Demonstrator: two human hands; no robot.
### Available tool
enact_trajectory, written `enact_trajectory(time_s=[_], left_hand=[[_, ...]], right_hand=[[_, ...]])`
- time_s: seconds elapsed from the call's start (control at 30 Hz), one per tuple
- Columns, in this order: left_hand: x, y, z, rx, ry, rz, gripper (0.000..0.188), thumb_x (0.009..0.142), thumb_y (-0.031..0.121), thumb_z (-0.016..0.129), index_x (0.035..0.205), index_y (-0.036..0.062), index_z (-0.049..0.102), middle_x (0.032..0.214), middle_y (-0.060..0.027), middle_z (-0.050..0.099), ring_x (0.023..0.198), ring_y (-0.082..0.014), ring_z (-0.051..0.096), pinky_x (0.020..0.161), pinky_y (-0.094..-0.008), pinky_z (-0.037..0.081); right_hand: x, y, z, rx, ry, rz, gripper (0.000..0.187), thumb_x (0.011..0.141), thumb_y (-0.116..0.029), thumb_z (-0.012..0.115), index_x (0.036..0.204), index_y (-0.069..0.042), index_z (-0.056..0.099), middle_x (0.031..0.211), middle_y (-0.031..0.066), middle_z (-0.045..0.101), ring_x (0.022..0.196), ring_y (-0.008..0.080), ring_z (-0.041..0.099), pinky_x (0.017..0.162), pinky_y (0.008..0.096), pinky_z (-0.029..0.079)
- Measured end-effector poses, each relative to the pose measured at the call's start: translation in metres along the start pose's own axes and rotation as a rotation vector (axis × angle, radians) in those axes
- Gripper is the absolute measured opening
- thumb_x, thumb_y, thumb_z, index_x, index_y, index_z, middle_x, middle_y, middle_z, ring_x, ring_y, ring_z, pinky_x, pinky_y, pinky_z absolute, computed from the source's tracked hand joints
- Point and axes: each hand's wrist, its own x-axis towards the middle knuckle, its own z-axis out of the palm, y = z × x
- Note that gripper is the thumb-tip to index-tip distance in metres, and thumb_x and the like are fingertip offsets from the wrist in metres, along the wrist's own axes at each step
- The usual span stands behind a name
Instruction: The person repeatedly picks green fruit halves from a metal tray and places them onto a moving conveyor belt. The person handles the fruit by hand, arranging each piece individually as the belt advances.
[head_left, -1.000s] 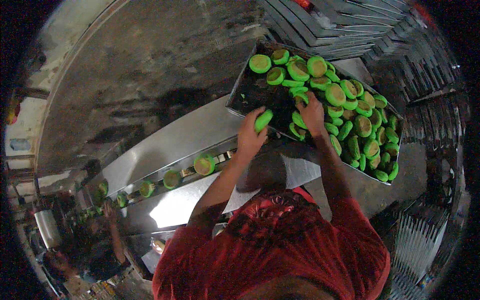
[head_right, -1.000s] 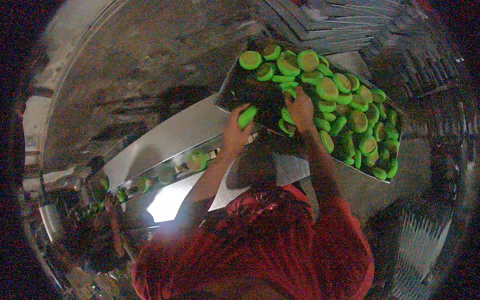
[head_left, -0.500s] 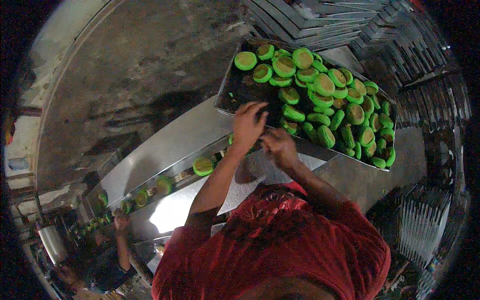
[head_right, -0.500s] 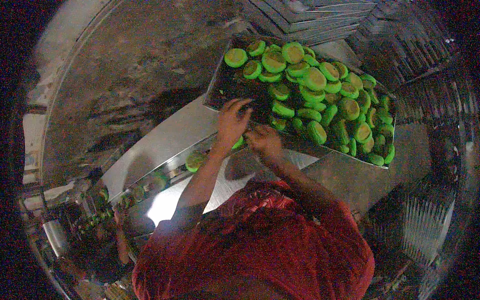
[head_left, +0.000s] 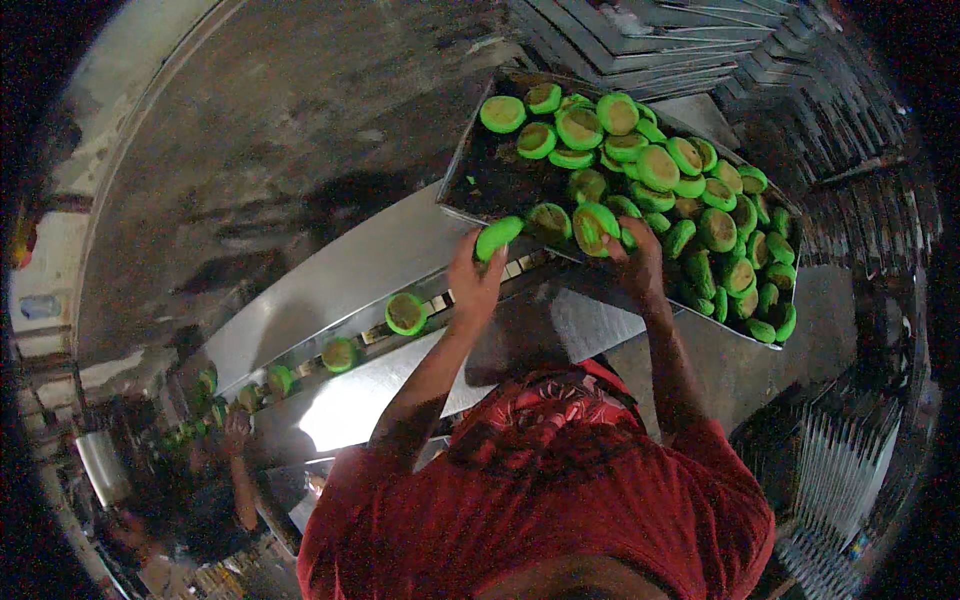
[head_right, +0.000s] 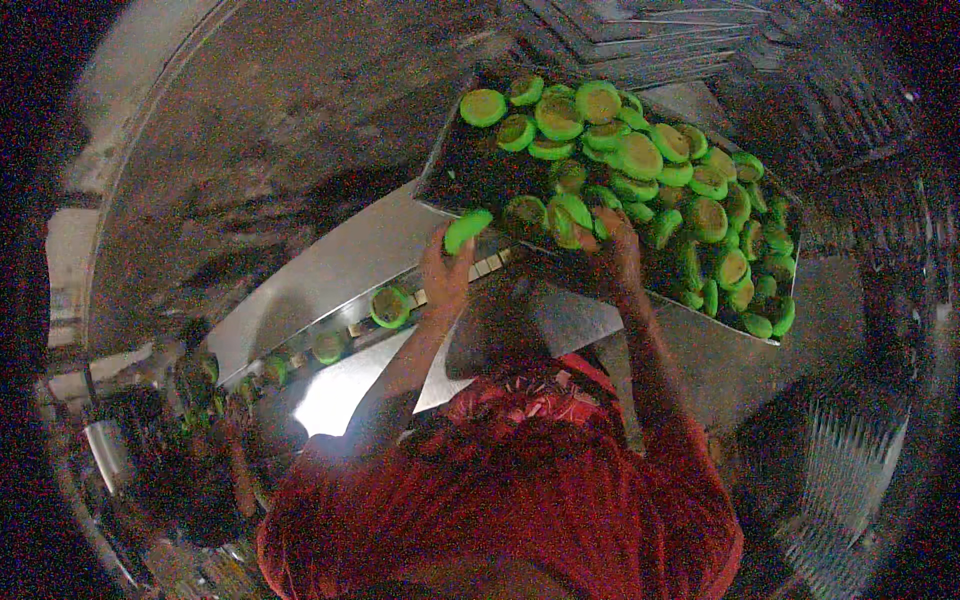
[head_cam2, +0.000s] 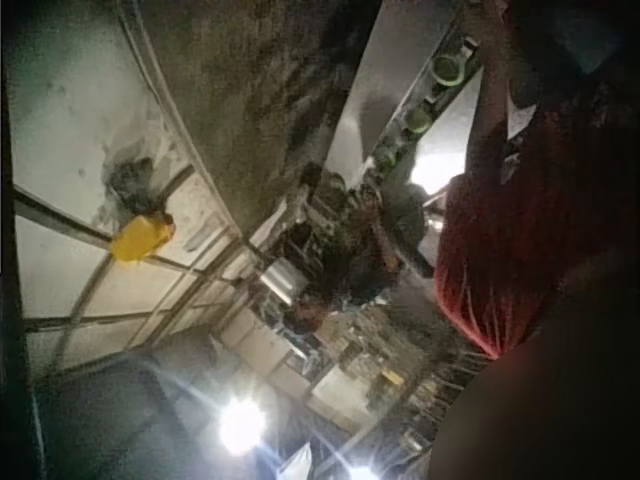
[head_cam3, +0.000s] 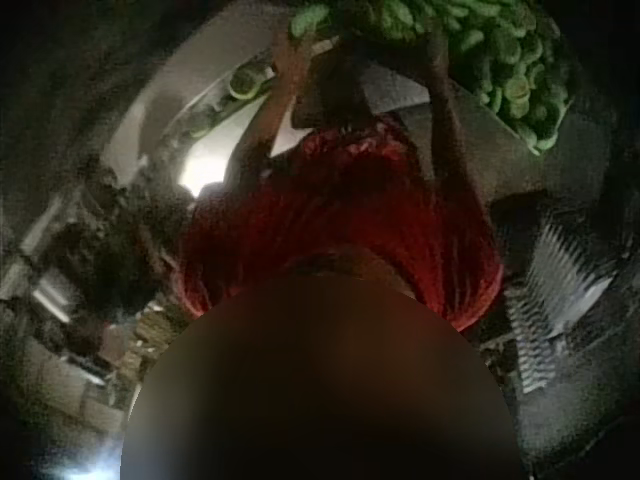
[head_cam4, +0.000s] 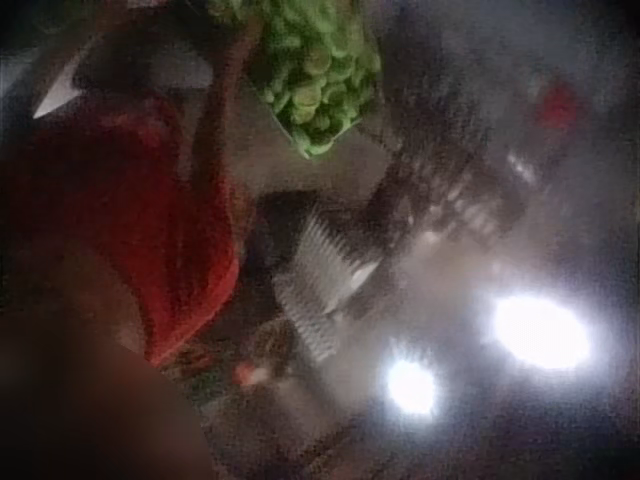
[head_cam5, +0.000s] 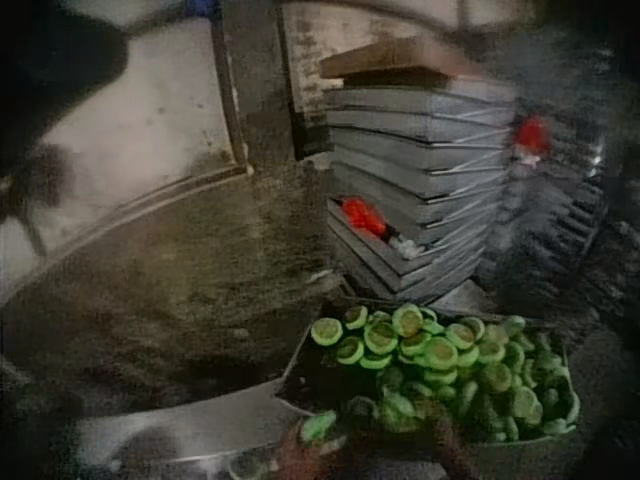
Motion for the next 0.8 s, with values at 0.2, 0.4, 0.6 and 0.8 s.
enact_trajectory(time_s=[0.2, 0.4, 0.6, 0.8], left_hand=[[-0.065, -0.049, -0.036, 0.726, -0.163, 0.127, 0.052, 0.091, 0.038, 0.064, 0.127, 0.0012, 0.058, 0.126, -0.0149, 0.058, 0.124, -0.0255, 0.049, 0.107, -0.0359, 0.036], [-0.023, 0.003, -0.011, -0.482, -0.026, -0.455, 0.046, 0.097, 0.021, 0.061, 0.135, -0.0019, 0.050, 0.130, -0.0124, 0.057, 0.122, -0.0200, 0.051, 0.105, -0.0355, 0.038], [-0.043, -0.097, -0.018, 0.701, -0.090, -0.141, 0.047, 0.083, 0.013, 0.070, 0.129, 0.0095, 0.059, 0.131, -0.0129, 0.052, 0.123, -0.0315, 0.048, 0.102, -0.0432, 0.041], [-0.034, -0.058, -0.047, 0.725, -0.010, -0.005, 0.040, 0.077, 0.010, 0.069, 0.117, 0.0110, 0.066, 0.122, -0.0132, 0.056, 0.117, -0.0385, 0.050, 0.094, -0.0510, 0.043]], right_hand=[[0.001, -0.058, 0.034, 0.611, -0.286, 0.440, 0.074, 0.084, -0.045, 0.072, 0.138, -0.002, 0.046, 0.128, 0.0170, 0.058, 0.125, 0.0289, 0.051, 0.106, 0.0384, 0.040], [-0.016, -0.038, 0.075, 0.481, -0.452, 0.245, 0.053, 0.088, -0.029, 0.070, 0.129, -0.002, 0.050, 0.118, 0.0105, 0.060, 0.109, 0.0235, 0.057, 0.097, 0.0362, 0.044], [-0.016, -0.020, 0.060, 0.251, -0.271, -0.097, 0.057, 0.080, -0.007, 0.071, 0.129, -0.010, 0.042, 0.112, 0.0147, 0.056, 0.099, 0.0315, 0.062, 0.082, 0.0411, 0.051], [-0.038, -0.063, 0.099, -0.089, -0.376, -0.317, 0.056, 0.081, -0.011, 0.067, 0.130, -0.006, 0.041, 0.116, 0.0273, 0.055, 0.103, 0.0448, 0.060, 0.083, 0.0486, 0.051]])
